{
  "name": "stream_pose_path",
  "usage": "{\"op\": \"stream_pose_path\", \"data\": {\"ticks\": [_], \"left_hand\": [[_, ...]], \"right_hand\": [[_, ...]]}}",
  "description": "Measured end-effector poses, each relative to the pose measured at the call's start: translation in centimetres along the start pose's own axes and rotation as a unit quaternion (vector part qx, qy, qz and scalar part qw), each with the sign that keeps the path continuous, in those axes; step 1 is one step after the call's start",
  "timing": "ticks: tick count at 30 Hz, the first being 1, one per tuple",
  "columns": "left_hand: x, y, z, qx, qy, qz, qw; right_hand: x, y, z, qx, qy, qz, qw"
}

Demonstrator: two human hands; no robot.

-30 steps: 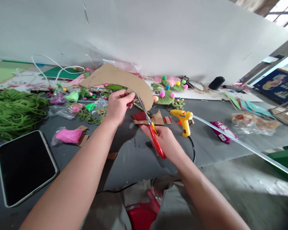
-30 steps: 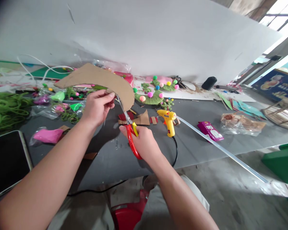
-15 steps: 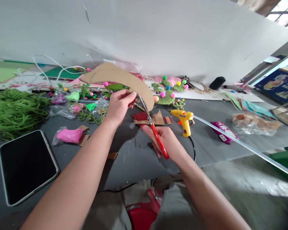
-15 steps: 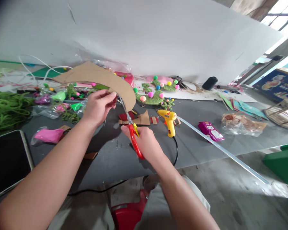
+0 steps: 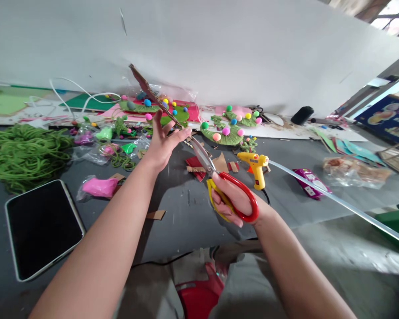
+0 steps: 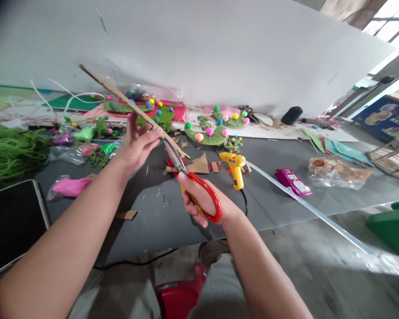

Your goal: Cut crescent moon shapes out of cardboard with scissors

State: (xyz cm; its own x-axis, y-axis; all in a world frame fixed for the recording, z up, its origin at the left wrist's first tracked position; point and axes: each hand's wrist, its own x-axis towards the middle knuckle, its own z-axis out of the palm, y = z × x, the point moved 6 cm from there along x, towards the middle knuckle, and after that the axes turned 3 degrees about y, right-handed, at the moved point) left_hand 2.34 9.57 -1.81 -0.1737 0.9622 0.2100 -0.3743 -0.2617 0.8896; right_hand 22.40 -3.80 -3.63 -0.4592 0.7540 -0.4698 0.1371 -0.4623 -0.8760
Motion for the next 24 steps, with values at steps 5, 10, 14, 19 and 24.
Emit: {"op": "stream_pose_path", "data": {"ticks": [5,10,14,19,24], "left_hand": [[-0.1,0.6,0.5,-0.044,-0.007,-0.026,0.999],[-0.1,1.0,0.7,-0.06,-0.017,-0.03,0.998],[-0.2,1.0,0.6,-0.058,-0.015,-0.037,0.998],[-0.2,0.7,0.6,-0.059,-0.021,-0.039,0.997],[-0.2,0.8,0.8,-0.058,-0.025,-0.037,0.997]], "right_hand": [[0.1,0.2,-0.1,0.027,-0.034,-0.003,0.999],[0.3,0.6,0.1,0.065,-0.035,-0.008,0.997],[0.1,0.6,0.3,0.066,-0.034,-0.014,0.997],[-0.2,0.3,0.2,0.035,-0.002,-0.028,0.999],[-0.1,0.1,0.3,-0.018,0.043,-0.042,0.998]]}}
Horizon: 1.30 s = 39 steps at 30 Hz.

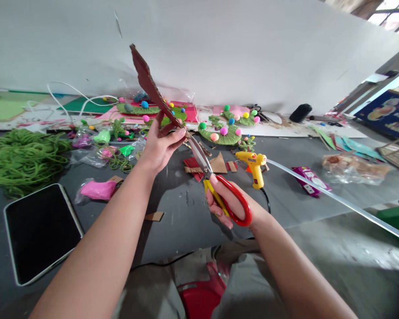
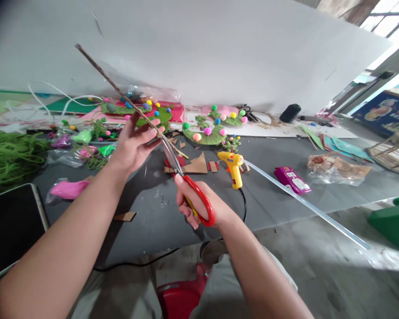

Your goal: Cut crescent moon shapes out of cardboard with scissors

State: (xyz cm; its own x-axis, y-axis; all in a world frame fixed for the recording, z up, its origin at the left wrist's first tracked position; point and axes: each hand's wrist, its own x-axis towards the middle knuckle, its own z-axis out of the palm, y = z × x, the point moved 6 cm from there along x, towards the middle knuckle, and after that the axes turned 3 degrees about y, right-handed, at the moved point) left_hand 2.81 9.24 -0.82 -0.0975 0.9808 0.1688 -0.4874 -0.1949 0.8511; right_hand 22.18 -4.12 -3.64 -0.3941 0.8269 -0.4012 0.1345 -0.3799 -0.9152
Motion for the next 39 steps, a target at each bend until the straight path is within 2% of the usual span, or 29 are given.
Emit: {"op": "stream_pose_path", "data": {"ticks": [5,9,16,20,24,26,28,31,34,36,39], "left_hand": [[-0.1,0.3,0.2,0.019,-0.006,0.014,1.0],[-0.2,0.4,0.3,0.01,-0.013,0.015,1.0],[-0.4,0.6,0.3,0.015,-0.014,0.008,1.0],[0.1,0.5,0.0,0.017,-0.019,0.006,1.0],[0.6,0.3,-0.2,0.018,-0.01,0.032,0.999],[0.8,0.2,-0.2,0.014,0.001,0.047,0.999],[1.0,0.3,-0.7,0.019,0.039,0.067,0.997],[1.3,0.7,-2.2,0.021,0.133,0.098,0.986],[1.4,1.1,-3.6,0.016,0.203,0.105,0.973],[1.3,1.2,-3.9,0.026,0.221,0.104,0.969],[1.0,1.4,-3.3,0.052,0.21,0.107,0.97]], "right_hand": [[0.1,-0.1,0.0,-0.055,0.05,-0.003,0.997],[0.0,-0.3,0.3,-0.037,0.055,0.005,0.998],[0.0,-0.5,0.5,0.001,0.021,0.002,1.0],[0.4,0.2,0.2,0.064,-0.035,-0.002,0.997],[0.6,0.2,-0.5,0.119,-0.084,-0.006,0.989],[0.6,0.1,-0.7,0.132,-0.105,0.001,0.986],[0.7,0.0,-1.0,0.127,-0.102,0.007,0.987],[0.6,0.2,-1.5,0.079,-0.058,0.01,0.995],[0.2,0.0,-2.4,-0.057,0.046,-0.011,0.997],[-0.3,-1.0,-3.4,-0.186,0.157,-0.056,0.968],[-1.2,-2.7,-4.7,-0.349,0.303,-0.09,0.882]]}}
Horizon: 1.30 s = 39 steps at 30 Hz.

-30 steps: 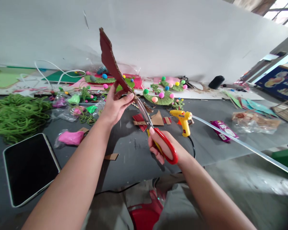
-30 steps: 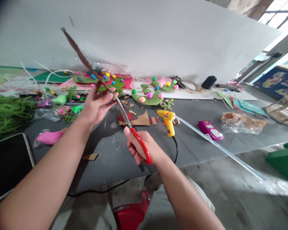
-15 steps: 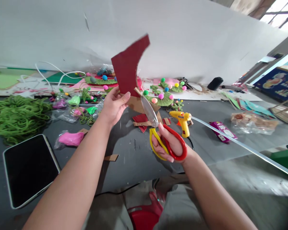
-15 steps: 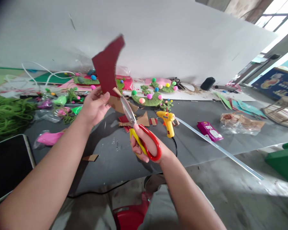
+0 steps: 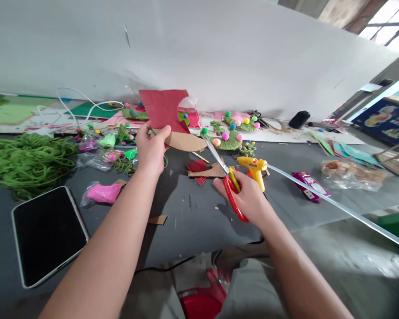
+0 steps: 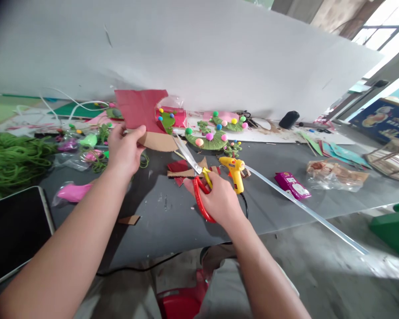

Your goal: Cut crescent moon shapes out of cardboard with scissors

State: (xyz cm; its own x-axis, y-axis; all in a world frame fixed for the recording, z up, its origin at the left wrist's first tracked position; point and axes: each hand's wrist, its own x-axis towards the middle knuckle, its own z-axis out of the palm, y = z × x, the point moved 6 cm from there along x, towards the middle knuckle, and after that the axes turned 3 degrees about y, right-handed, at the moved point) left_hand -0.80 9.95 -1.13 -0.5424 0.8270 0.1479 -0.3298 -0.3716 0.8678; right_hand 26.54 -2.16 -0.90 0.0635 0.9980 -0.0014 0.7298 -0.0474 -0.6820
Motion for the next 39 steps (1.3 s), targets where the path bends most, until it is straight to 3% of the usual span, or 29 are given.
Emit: {"op": "stream_pose_path", "data": {"ticks": [5,16,39], "left_hand": [[-1.2,0.4,1.3,0.02,-0.047,0.009,0.999],[-2.4,-0.6,2.5,0.062,-0.134,0.015,0.989],[-2.5,-1.1,2.4,0.045,-0.134,0.01,0.99]], "right_hand": [[0.9,-0.3,-1.3,-0.141,0.059,0.016,0.988],[1.3,-0.4,-0.7,-0.193,0.033,0.029,0.98],[1.9,0.2,-0.8,-0.202,0.053,0.023,0.978]]}}
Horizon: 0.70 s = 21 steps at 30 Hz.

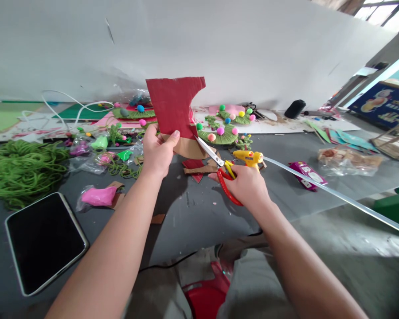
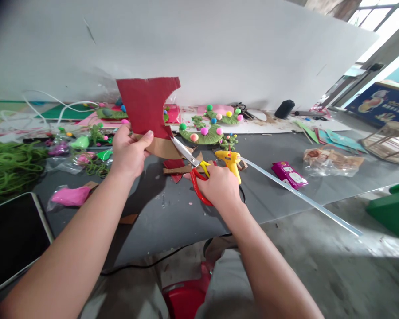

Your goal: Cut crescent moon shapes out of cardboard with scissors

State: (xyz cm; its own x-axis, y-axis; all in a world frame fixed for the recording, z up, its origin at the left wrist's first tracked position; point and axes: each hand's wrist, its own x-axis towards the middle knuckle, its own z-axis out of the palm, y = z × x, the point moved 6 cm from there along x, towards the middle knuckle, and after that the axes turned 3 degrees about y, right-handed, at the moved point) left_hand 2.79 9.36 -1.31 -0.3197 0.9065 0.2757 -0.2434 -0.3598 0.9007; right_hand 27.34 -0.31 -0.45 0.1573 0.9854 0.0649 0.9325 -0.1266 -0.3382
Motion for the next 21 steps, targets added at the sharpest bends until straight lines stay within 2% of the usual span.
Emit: {"op": "stream_pose_path", "data": {"ticks": [8,12,21], "left_hand": [[0.2,-0.7,0.1,0.024,-0.011,-0.017,0.999],[0.1,-0.7,-0.1,0.045,0.003,-0.021,0.999],[0.2,-0.6,0.1,0.058,-0.013,0.003,0.998]], "right_hand": [[0.6,0.7,1.2,0.065,-0.001,-0.002,0.998],[0.6,0.9,1.4,0.082,-0.003,0.002,0.997],[0.3,0.8,2.0,0.181,-0.061,-0.008,0.982]]}}
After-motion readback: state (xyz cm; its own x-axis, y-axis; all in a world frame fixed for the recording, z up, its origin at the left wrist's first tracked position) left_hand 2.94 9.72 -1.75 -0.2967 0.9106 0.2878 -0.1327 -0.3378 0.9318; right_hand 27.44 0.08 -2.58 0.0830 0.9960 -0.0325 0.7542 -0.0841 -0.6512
